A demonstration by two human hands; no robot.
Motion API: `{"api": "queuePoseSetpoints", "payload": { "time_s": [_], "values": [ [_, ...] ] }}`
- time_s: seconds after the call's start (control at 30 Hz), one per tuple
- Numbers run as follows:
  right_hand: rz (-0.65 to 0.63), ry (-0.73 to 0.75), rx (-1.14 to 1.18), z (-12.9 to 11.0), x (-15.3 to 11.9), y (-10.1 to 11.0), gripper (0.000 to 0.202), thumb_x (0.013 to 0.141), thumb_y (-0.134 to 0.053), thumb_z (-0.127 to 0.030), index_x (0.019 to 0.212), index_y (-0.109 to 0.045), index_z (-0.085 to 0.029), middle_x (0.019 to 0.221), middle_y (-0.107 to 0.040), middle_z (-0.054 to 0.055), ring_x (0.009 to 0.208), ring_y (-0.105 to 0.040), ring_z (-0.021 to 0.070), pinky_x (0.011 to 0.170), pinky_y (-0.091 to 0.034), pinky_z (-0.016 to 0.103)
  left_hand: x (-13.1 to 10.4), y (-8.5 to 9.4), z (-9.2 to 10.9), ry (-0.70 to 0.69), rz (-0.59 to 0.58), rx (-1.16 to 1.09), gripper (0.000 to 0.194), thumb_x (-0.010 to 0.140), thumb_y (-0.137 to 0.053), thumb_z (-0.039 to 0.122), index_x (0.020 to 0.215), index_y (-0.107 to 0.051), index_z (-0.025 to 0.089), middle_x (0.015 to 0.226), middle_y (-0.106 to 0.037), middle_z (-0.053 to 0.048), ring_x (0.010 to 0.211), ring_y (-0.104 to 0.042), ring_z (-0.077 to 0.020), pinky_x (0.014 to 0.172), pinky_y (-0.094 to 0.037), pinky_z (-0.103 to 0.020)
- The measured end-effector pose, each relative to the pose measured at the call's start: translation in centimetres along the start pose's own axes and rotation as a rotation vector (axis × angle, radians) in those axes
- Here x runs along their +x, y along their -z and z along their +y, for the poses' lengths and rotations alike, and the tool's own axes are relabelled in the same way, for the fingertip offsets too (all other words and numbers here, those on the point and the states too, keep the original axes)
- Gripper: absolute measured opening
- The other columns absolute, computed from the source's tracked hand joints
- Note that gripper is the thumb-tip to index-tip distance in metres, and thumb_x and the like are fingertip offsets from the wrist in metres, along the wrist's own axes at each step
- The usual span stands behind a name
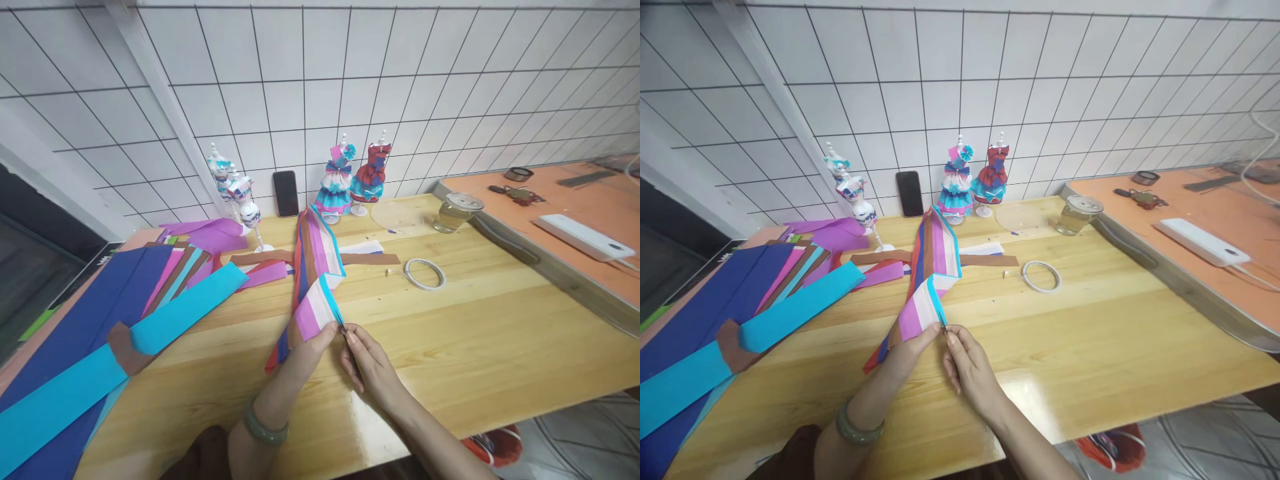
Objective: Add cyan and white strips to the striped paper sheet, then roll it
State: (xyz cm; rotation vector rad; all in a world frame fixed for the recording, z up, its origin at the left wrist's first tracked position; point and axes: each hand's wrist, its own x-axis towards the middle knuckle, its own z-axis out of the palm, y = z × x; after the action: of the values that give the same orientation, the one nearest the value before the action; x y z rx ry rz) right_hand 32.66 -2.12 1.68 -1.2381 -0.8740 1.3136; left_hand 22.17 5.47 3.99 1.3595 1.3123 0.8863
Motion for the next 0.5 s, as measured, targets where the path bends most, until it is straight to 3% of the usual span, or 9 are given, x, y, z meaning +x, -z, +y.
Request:
{"api": "queuePoseSetpoints", "payload": {
  "time_s": [0.27, 0.5],
  "values": [
    [0.015, -0.018, 0.021, 0.14, 0.22, 0.03, 0.031, 0.087, -0.039, -0.048, 0.093, -0.045, -0.018, 0.05, -0.028, -0.01, 0.037, -0.022, 0.0036, 0.031, -0.018, 0.014, -0.2, 0.04, -0.54, -0.097, -0.043, 0.029, 0.034, 0.067, -0.065, 0.032, 0.096, -0.06, 0.015, 0.097, -0.066, -0.007, 0.092, -0.061, -0.0222, 0.082, -0.049, -0.033],
    [0.017, 0.005, 0.007, 0.21, 0.27, 0.14, 0.033, 0.087, -0.04, -0.048, 0.094, -0.046, -0.017, 0.052, -0.028, -0.009, 0.039, -0.023, 0.004, 0.034, -0.017, 0.016, 0.12, -0.2, -0.49, -0.108, -0.094, -0.061, 0.026, 0.065, -0.066, 0.028, 0.088, -0.063, 0.016, 0.089, -0.066, -0.006, 0.083, -0.062, -0.0204, 0.074, -0.051, -0.03]
  ]
}}
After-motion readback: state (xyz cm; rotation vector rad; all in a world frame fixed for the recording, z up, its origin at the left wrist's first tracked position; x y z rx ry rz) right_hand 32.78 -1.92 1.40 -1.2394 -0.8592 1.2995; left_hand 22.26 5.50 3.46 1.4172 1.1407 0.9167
